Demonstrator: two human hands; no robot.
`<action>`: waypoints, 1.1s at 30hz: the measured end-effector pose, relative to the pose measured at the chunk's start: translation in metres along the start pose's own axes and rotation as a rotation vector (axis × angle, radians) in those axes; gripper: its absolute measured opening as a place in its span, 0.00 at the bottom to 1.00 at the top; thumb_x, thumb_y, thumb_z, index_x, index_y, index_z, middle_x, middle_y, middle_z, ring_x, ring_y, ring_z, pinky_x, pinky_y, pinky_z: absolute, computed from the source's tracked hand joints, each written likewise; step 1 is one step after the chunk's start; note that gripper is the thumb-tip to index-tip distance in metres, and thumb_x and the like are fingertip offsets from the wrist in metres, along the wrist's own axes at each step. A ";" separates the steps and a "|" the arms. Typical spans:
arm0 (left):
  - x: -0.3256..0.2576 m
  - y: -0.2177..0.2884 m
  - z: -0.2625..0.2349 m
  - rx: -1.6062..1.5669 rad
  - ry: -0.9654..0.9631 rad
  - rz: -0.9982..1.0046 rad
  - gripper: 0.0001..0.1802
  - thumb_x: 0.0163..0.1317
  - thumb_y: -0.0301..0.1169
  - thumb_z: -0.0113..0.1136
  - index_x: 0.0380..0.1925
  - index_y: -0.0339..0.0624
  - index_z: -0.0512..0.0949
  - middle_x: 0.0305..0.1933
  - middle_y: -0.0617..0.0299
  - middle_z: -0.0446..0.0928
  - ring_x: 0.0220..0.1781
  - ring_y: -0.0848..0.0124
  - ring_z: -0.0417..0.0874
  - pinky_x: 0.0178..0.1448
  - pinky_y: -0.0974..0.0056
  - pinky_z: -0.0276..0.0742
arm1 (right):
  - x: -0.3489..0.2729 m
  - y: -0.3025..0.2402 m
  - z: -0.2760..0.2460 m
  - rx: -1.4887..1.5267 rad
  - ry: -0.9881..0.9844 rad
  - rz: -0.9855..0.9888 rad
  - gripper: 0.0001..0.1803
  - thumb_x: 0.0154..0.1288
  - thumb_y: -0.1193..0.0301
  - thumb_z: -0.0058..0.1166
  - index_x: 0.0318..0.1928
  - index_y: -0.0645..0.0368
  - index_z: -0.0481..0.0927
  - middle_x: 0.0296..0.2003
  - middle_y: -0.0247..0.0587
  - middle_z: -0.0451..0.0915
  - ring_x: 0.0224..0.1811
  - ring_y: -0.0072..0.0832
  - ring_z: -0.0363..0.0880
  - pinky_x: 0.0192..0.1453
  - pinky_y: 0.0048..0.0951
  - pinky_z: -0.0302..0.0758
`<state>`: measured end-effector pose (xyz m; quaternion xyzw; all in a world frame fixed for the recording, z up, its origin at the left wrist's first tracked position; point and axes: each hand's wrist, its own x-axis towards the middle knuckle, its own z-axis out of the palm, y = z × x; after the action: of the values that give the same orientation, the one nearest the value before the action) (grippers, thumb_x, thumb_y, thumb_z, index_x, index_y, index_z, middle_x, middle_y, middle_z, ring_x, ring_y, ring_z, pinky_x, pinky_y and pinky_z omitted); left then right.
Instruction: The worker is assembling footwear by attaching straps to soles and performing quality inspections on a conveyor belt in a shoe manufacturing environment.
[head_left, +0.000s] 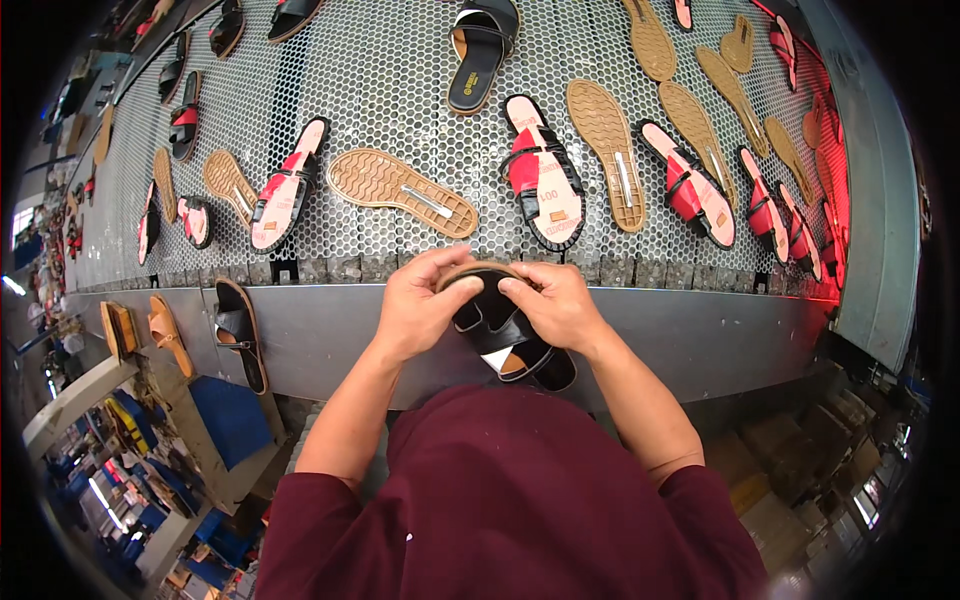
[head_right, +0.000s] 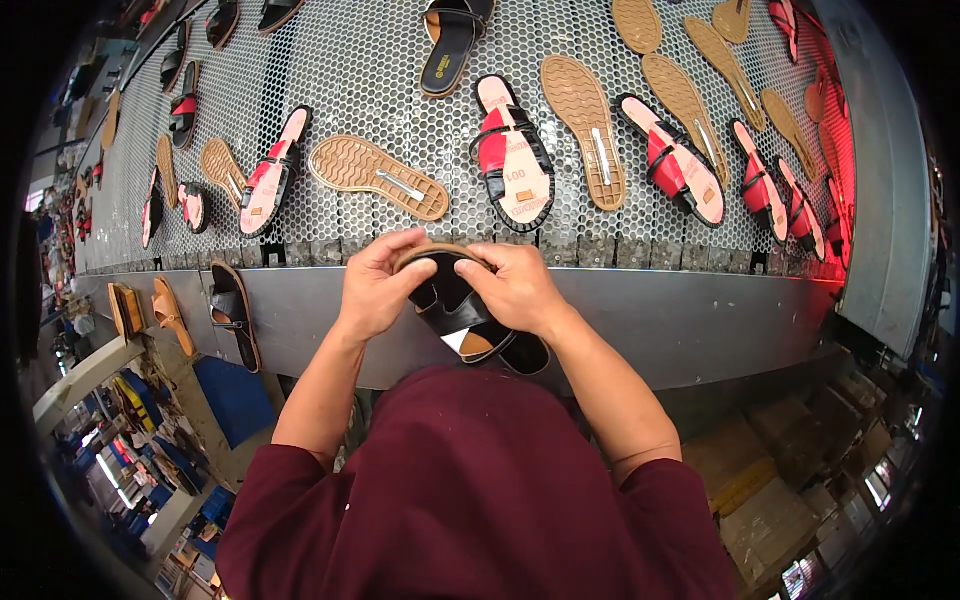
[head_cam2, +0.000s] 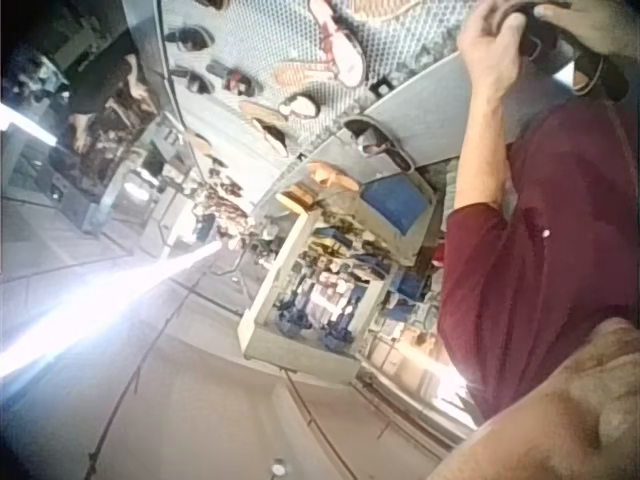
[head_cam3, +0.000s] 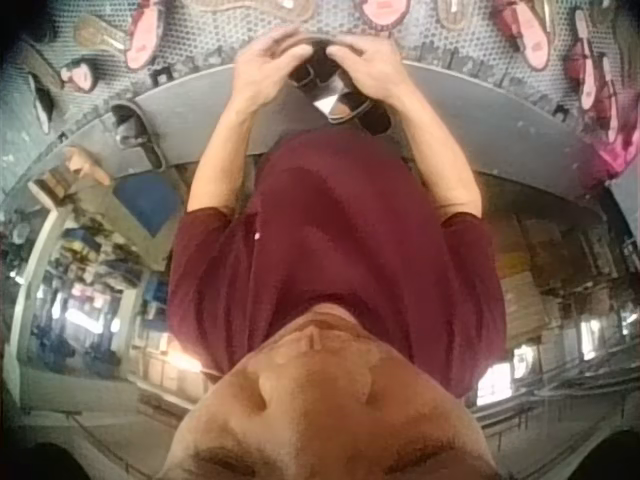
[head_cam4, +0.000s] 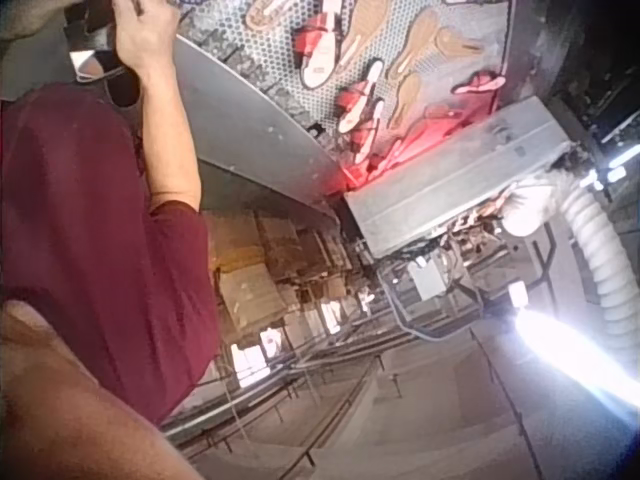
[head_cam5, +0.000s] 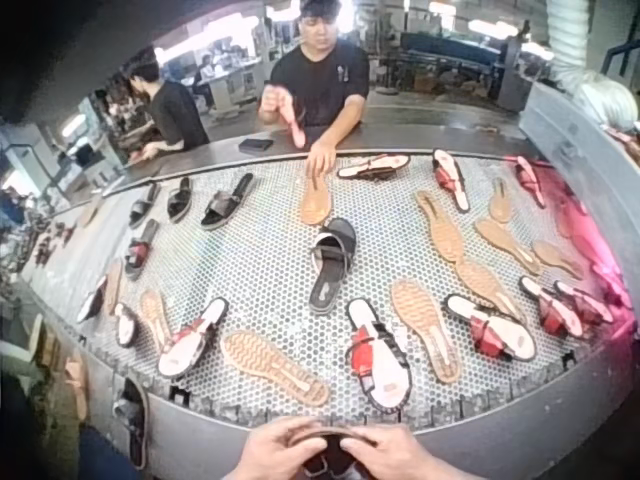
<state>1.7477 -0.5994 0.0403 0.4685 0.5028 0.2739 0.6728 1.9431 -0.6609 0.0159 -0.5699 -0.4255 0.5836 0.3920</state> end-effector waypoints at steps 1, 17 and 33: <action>0.001 0.005 0.000 0.153 -0.024 0.017 0.13 0.63 0.21 0.66 0.49 0.31 0.82 0.44 0.57 0.85 0.43 0.75 0.84 0.48 0.70 0.81 | 0.000 0.000 0.000 -0.022 0.004 -0.008 0.12 0.68 0.69 0.60 0.48 0.62 0.86 0.31 0.42 0.85 0.32 0.17 0.79 0.37 0.28 0.77; 0.002 -0.006 0.010 0.161 -0.048 -0.002 0.09 0.63 0.25 0.68 0.42 0.33 0.84 0.39 0.60 0.86 0.39 0.79 0.83 0.43 0.72 0.80 | -0.001 -0.002 -0.005 0.058 -0.031 -0.002 0.14 0.70 0.71 0.58 0.51 0.67 0.84 0.34 0.35 0.86 0.35 0.14 0.78 0.39 0.22 0.76; 0.023 0.011 0.035 -0.175 -0.028 -0.039 0.22 0.64 0.22 0.66 0.58 0.28 0.75 0.46 0.57 0.84 0.45 0.77 0.83 0.50 0.71 0.80 | 0.016 -0.014 -0.039 0.269 0.051 0.088 0.11 0.70 0.73 0.58 0.47 0.69 0.85 0.36 0.35 0.86 0.36 0.14 0.80 0.39 0.19 0.77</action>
<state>1.7889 -0.5880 0.0430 0.4018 0.4767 0.2971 0.7232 1.9807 -0.6396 0.0246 -0.5452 -0.3079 0.6372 0.4494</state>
